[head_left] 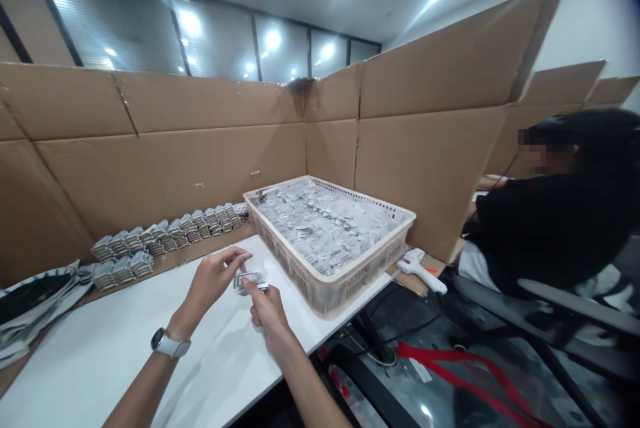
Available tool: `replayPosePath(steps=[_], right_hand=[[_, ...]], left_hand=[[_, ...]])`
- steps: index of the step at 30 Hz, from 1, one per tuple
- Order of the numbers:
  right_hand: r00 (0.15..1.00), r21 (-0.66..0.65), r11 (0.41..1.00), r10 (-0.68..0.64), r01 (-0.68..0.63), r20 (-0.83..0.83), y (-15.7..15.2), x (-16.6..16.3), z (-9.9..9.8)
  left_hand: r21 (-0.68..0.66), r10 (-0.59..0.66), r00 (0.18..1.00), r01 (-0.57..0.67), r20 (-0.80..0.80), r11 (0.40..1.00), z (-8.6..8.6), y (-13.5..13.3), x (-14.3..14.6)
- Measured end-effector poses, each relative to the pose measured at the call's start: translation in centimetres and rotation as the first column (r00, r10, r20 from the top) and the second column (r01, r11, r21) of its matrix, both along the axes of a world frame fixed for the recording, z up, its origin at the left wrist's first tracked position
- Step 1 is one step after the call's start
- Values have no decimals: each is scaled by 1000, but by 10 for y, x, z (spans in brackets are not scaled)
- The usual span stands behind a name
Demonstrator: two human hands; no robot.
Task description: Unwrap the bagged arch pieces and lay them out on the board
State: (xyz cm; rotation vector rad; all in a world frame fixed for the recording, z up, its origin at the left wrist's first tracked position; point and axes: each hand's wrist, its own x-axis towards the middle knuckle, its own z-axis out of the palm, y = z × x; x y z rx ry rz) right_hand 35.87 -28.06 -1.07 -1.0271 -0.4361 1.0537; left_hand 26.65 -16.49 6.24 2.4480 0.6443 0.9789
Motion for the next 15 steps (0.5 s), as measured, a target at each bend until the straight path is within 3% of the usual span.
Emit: replayPosePath(steps=[4,11,15], right_hand=[[1000,23,1000,-18,17,10,1,0,-3],[999,-5,999,-45,45,27,1,-1,-8],[962,-3,992,-119,124,245,2,6,-12]], left_hand=[[-17,15,999,-15,45,1000,4,0,4],[-220,112,959,-54,260,974,9,7,8],[-244,241,890,-153,387,958,14,12,3]])
